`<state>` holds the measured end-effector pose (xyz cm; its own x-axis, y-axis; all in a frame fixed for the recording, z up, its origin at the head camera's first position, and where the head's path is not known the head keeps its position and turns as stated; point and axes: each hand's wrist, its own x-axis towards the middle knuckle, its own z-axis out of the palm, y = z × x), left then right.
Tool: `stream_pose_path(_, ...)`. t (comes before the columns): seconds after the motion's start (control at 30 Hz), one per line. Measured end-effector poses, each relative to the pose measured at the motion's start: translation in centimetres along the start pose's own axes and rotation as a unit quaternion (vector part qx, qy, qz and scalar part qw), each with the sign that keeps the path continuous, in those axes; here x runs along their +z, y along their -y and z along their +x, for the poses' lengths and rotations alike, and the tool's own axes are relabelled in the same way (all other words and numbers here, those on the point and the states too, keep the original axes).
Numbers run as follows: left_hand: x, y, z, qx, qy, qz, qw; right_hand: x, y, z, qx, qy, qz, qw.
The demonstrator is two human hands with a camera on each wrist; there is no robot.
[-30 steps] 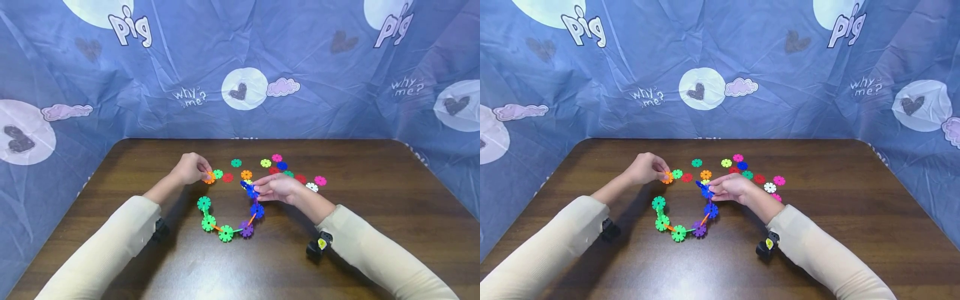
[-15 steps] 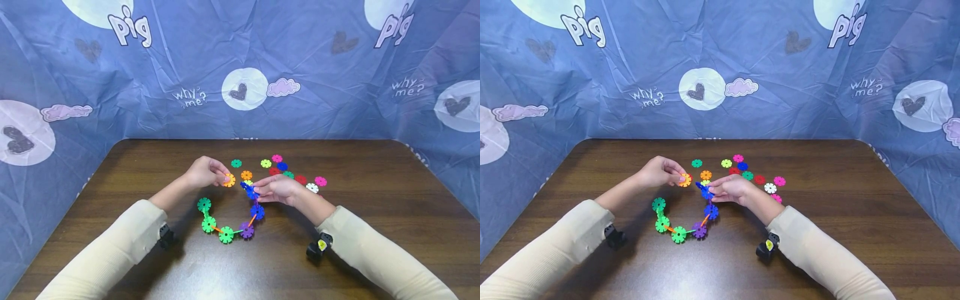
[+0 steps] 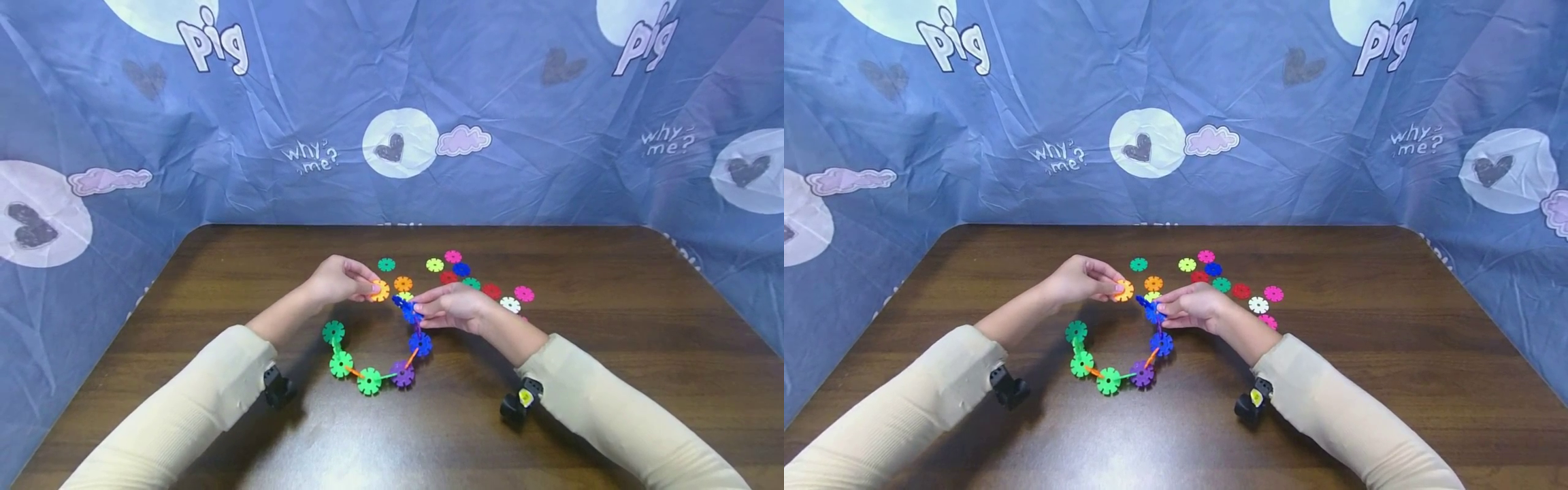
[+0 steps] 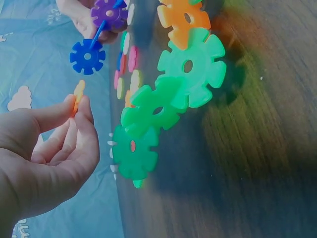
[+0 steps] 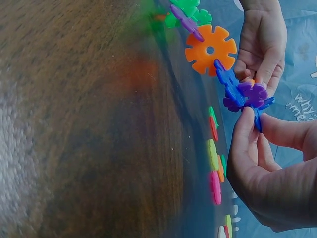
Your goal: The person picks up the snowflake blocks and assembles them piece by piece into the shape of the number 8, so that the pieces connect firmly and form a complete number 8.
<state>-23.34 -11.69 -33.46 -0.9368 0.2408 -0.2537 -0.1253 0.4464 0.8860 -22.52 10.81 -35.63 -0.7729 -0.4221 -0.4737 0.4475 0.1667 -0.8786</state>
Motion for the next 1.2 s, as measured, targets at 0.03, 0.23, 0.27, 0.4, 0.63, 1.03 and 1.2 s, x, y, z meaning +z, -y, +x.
stream_pose_path(0.03, 0.0, 0.0, 0.0, -0.005, -0.001, -0.001, 1.0, 0.0, 0.0, 0.0, -0.001, 0.0, 0.001, 1.0)
stream_pose_path(0.23, 0.2, 0.0, 0.1, -0.013, 0.002, -0.013, 0.9998, 0.0, 0.0, 0.0, -0.005, 0.002, 0.002, 1.0)
stream_pose_path(0.27, 0.2, -0.1, 0.1, -0.013, 0.003, -0.016, 0.9998, 0.0, 0.0, 0.0, -0.005, 0.001, 0.002, 1.0)
stream_pose_path(0.4, 0.3, -0.1, 0.0, -0.011, 0.008, -0.02, 0.9997, 0.0, 0.0, 0.0, -0.005, 0.002, 0.003, 1.0)
stream_pose_path(0.63, 0.3, 0.1, 0.1, -0.021, 0.002, -0.026, 0.9994, 0.1, 0.0, 0.0, -0.004, 0.003, 0.002, 1.0)
stream_pose_path(1.03, 1.4, 0.0, -0.2, -0.057, -0.019, -0.064, 0.9962, 0.5, 0.0, 0.1, 0.0, -0.012, -0.011, 0.9999)
stream_pose_path(1.2, 2.1, 0.0, -0.5, -0.048, -0.042, -0.03, 0.9975, 1.0, -0.3, 0.3, 0.002, -0.051, -0.027, 0.9984)
